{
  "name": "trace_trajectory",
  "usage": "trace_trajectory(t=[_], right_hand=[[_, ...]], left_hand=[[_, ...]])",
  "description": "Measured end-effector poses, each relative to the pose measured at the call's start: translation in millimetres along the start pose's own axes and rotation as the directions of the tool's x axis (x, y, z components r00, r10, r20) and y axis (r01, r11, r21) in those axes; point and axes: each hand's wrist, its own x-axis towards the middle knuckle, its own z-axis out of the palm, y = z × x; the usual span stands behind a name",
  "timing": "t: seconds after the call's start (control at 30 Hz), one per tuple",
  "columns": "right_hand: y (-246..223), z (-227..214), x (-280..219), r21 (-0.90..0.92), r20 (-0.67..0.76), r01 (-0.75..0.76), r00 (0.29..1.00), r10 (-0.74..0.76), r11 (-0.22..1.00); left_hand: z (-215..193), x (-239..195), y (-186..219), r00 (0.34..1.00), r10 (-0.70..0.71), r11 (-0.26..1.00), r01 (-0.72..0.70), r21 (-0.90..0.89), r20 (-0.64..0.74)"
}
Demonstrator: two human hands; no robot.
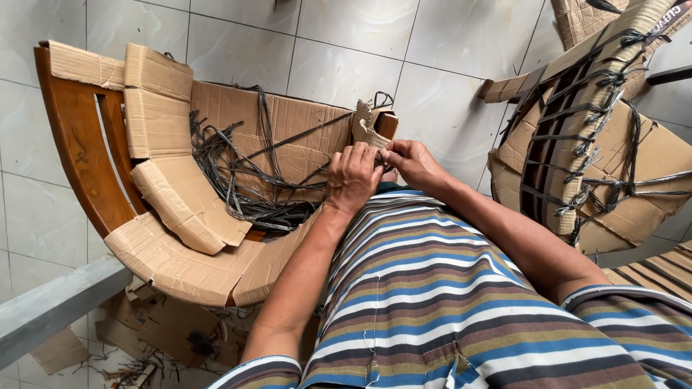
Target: The person weaves dark strips of material through holes in a cardboard template attached to a wooden chair frame. They pull the strips through, tie knots, and adjust the tension to secure the strips in place. The person works on two chairs, moving between them to continue the weaving process.
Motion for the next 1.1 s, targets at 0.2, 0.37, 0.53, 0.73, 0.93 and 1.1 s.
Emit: trace_trajectory(t=[0.2,0.37,0.53,0.73,0.93,1.1], right_hand=[[5,-4,0,-0.109,-0.072,0.076,0.994,-0.085,0.991],[-17,-5,-6,-0.238,-0.100,0.101,0.987,-0.128,0.966],[-37,-14,-14,-0.445,-0.127,0.068,0.982,-0.138,0.893],[-6,-33,-18,-0.470,-0.178,-0.010,0.981,-0.083,0.883],[15,-46,-35,-0.405,-0.190,-0.048,0.981,-0.032,0.913],[12,-47,-46,-0.364,-0.200,-0.081,0.980,0.007,0.928]], left_hand=[[12,6,6,0.977,0.100,0.988,-0.076,0.133,-0.188],[14,6,-17,0.978,0.192,0.976,-0.182,0.122,-0.081],[24,8,-46,0.983,0.167,0.984,-0.171,0.047,0.075],[0,13,-57,0.945,0.025,0.997,0.001,-0.079,0.325],[-10,3,-52,0.853,-0.084,0.919,0.266,-0.290,0.515],[-28,1,-41,0.759,-0.269,0.519,0.633,-0.575,0.592]])
